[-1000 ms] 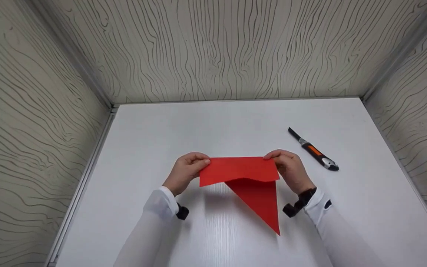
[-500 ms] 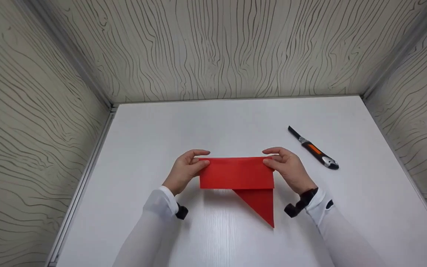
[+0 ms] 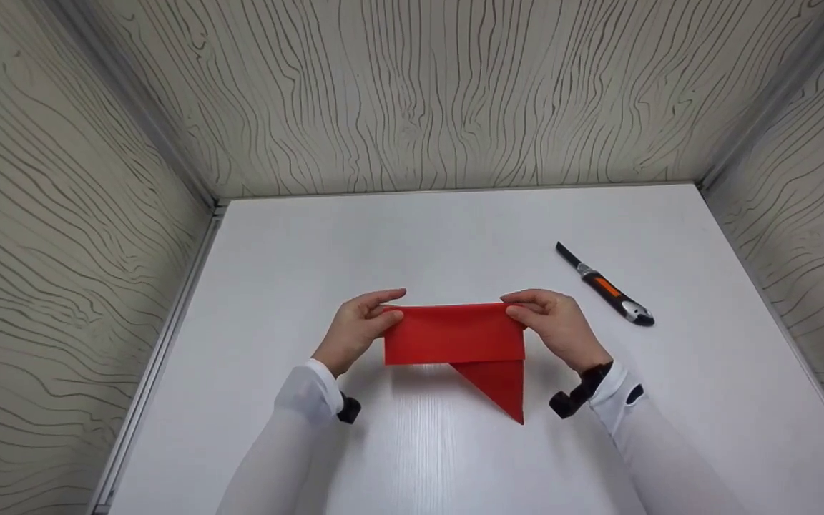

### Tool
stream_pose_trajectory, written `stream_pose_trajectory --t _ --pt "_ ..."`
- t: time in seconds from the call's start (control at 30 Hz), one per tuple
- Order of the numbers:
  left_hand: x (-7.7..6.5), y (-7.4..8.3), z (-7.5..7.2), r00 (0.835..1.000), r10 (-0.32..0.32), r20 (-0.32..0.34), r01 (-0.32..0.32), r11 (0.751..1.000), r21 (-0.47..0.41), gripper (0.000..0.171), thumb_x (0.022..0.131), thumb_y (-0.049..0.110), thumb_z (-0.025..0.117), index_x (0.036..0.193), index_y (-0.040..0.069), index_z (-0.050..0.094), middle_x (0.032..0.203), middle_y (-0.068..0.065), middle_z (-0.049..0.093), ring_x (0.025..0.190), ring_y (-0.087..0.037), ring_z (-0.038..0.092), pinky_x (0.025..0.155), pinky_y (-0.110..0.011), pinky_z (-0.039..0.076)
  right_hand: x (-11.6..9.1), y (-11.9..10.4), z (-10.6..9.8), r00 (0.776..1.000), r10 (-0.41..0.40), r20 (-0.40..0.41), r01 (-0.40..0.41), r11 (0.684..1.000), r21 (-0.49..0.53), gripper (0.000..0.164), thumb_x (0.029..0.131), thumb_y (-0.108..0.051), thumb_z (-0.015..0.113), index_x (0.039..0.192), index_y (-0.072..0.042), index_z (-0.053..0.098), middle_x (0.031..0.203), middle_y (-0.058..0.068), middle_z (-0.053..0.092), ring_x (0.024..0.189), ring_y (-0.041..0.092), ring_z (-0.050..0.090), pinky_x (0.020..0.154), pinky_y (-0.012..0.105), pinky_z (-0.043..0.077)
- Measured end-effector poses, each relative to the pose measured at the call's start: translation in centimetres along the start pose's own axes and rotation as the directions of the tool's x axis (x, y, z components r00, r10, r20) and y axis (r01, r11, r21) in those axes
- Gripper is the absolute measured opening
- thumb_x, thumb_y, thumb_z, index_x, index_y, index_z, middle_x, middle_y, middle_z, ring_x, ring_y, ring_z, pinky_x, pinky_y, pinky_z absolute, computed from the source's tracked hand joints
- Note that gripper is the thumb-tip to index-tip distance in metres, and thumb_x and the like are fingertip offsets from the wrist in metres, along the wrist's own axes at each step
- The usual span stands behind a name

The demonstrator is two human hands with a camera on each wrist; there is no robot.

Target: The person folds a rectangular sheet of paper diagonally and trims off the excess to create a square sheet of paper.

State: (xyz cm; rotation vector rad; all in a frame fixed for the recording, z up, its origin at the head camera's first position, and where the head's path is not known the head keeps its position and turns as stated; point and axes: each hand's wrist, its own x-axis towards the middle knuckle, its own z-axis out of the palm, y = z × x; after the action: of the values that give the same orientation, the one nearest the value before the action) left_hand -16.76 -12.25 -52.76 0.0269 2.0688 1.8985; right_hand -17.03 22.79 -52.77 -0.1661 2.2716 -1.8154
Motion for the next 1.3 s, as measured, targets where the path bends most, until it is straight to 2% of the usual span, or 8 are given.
stream_pose_trajectory --t 0.23,0.5,0.6,0.73,0.83,1.03,1.13,1.3 --pt "0.0 0.4 -0.4 1.0 0.015 0.026 -0.019 0.986 0.167 0.037 0.1 0.022 0.07 0.136 0.027 0.068 0.119 0.0 0.071 0.103 -0.022 0.07 0.094 -0.037 0.056 0.1 -0.2 0.5 1.0 -0.023 -0.018 0.024 0.999 0.023 0.03 0.098 -0.022 0.072 0.122 -0.002 0.071 0.105 0.013 0.076 0.094 0.03 0.071 0.087 0.033 0.057" --pt "-0.2 1.3 -0.7 0.999 0.015 0.047 -0.033 0.919 0.393 0.023 0.101 0.018 0.066 0.122 0.024 0.075 0.114 0.006 0.07 0.102 -0.019 0.066 0.091 -0.036 0.056 0.1 -0.7 1.0 0.999 -0.035 -0.019 0.036 0.999 0.019 0.024 0.099 -0.019 0.071 0.117 -0.004 0.073 0.102 0.012 0.076 0.092 0.03 0.071 0.085 0.034 0.057" --pt "-0.2 1.6 -0.9 0.999 0.013 0.035 -0.025 0.918 0.395 0.018 0.1 0.019 0.067 0.115 0.024 0.077 0.107 0.005 0.071 0.098 -0.02 0.067 0.092 -0.04 0.056 0.1 -0.9 0.9 0.999 -0.03 -0.026 0.03 0.999 0.02 0.025 0.099 -0.02 0.07 0.118 -0.004 0.074 0.103 0.012 0.076 0.092 0.029 0.071 0.085 0.033 0.057" --pt "-0.3 1.9 -1.5 1.0 -0.021 0.021 0.013 0.944 0.329 0.011 0.097 0.024 0.073 0.106 0.023 0.08 0.102 0.002 0.074 0.097 -0.021 0.069 0.096 -0.047 0.052 0.0 -1.1 0.6 0.999 -0.02 -0.039 0.021 0.999 0.027 0.028 0.098 -0.021 0.072 0.119 -0.003 0.075 0.107 0.012 0.076 0.094 0.03 0.071 0.086 0.033 0.057" --pt "-0.5 1.8 -2.0 0.999 -0.034 0.014 0.029 0.953 0.302 0.01 0.093 0.028 0.077 0.101 0.024 0.082 0.101 0.002 0.075 0.102 -0.021 0.068 0.099 -0.048 0.048 -0.2 -1.3 0.5 0.999 -0.017 -0.034 0.018 0.999 0.032 0.028 0.096 -0.02 0.074 0.118 -0.003 0.077 0.11 0.012 0.075 0.099 0.029 0.07 0.088 0.032 0.057" --pt "-0.5 1.7 -2.2 1.0 -0.019 -0.011 0.022 0.946 0.324 0.009 0.094 0.028 0.076 0.101 0.024 0.081 0.103 0.004 0.074 0.105 -0.021 0.065 0.098 -0.046 0.049 -0.3 -1.7 1.1 0.998 -0.041 -0.044 0.042 0.999 0.016 0.024 0.097 -0.022 0.074 0.114 -0.007 0.079 0.111 0.01 0.075 0.102 0.029 0.068 0.088 0.033 0.057" --pt "-0.5 1.7 -1.9 1.0 -0.004 -0.026 0.014 0.904 0.427 0.006 0.097 0.025 0.073 0.102 0.024 0.077 0.102 0.006 0.071 0.104 -0.02 0.063 0.094 -0.043 0.052 -0.3 -1.7 1.7 0.995 -0.063 -0.083 0.064 0.998 0.01 0.02 0.095 -0.02 0.075 0.111 -0.008 0.08 0.108 0.009 0.076 0.1 0.028 0.069 0.087 0.032 0.058" --pt "-0.6 2.4 -0.4 0.998 0.048 -0.027 -0.02 0.765 0.644 0.015 0.097 0.029 0.072 0.112 0.026 0.072 0.101 0.011 0.067 0.099 -0.016 0.061 0.088 -0.036 0.054 -0.2 -1.9 2.7 0.988 -0.08 -0.133 0.08 0.997 -0.005 0.018 0.095 -0.02 0.076 0.11 -0.011 0.08 0.105 0.007 0.076 0.097 0.026 0.069 0.085 0.03 0.059"
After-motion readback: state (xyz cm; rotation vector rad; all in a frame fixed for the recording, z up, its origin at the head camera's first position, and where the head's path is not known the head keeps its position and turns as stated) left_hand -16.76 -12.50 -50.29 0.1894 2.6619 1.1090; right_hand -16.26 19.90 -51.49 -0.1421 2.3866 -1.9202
